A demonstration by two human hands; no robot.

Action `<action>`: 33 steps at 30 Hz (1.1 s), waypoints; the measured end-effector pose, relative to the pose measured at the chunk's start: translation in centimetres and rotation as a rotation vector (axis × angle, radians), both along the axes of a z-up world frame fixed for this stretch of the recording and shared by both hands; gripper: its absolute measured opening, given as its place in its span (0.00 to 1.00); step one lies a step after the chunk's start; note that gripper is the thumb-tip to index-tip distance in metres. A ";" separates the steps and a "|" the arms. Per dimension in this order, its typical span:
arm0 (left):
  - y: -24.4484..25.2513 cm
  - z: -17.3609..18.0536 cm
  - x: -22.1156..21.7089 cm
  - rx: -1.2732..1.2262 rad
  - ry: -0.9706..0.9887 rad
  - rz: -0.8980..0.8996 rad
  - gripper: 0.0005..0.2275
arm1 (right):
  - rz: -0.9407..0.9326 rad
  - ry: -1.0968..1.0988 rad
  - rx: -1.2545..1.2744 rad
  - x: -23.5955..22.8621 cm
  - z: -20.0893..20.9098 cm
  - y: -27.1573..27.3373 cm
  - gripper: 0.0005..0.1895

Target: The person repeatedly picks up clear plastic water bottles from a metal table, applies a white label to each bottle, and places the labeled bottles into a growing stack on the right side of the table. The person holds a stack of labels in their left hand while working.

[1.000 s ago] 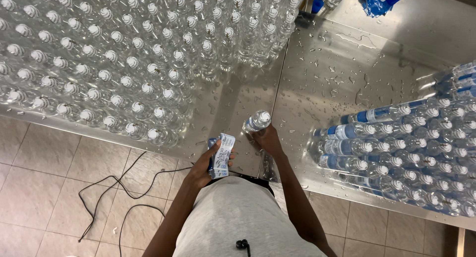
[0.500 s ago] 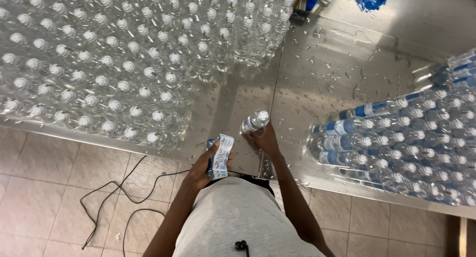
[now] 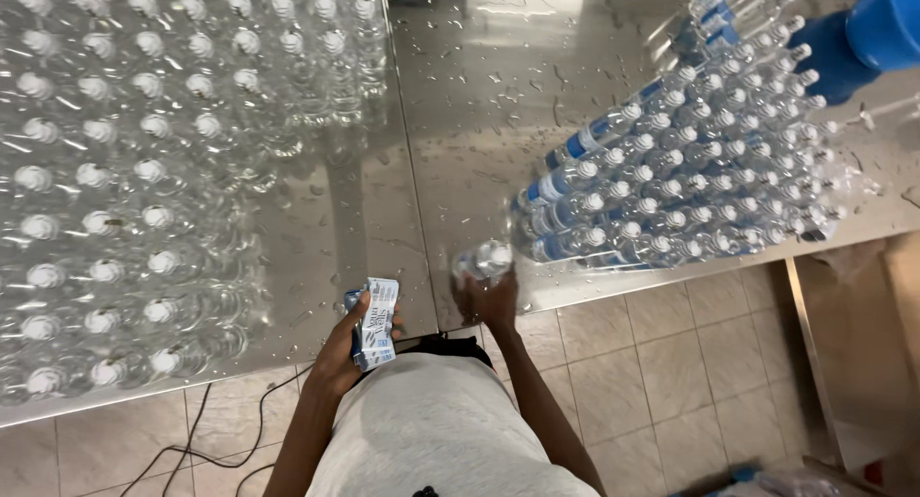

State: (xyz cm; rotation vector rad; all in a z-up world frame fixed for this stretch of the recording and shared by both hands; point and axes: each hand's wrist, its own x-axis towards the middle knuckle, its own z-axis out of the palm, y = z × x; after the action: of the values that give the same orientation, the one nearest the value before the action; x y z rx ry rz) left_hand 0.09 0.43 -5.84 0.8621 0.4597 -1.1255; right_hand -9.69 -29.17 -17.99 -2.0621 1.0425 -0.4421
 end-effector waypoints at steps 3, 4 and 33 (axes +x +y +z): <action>-0.5 -0.6 -0.1 0.001 -0.001 -0.046 0.34 | -0.097 -0.229 0.015 -3.6 1.0 -2.4 0.45; -0.9 -0.3 0.2 0.001 0.000 -0.054 0.34 | -0.106 -0.229 0.014 -4.1 1.8 -3.0 0.45; -0.9 3.1 0.7 0.014 -0.022 -0.004 0.34 | -0.405 -0.458 -0.011 -8.2 1.5 -10.4 0.59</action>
State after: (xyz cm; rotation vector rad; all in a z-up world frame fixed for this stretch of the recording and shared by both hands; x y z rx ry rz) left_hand 0.75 -0.47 -2.75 0.8871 0.4480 -1.1164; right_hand -17.85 -39.56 -16.47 -1.6369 1.1620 -1.0696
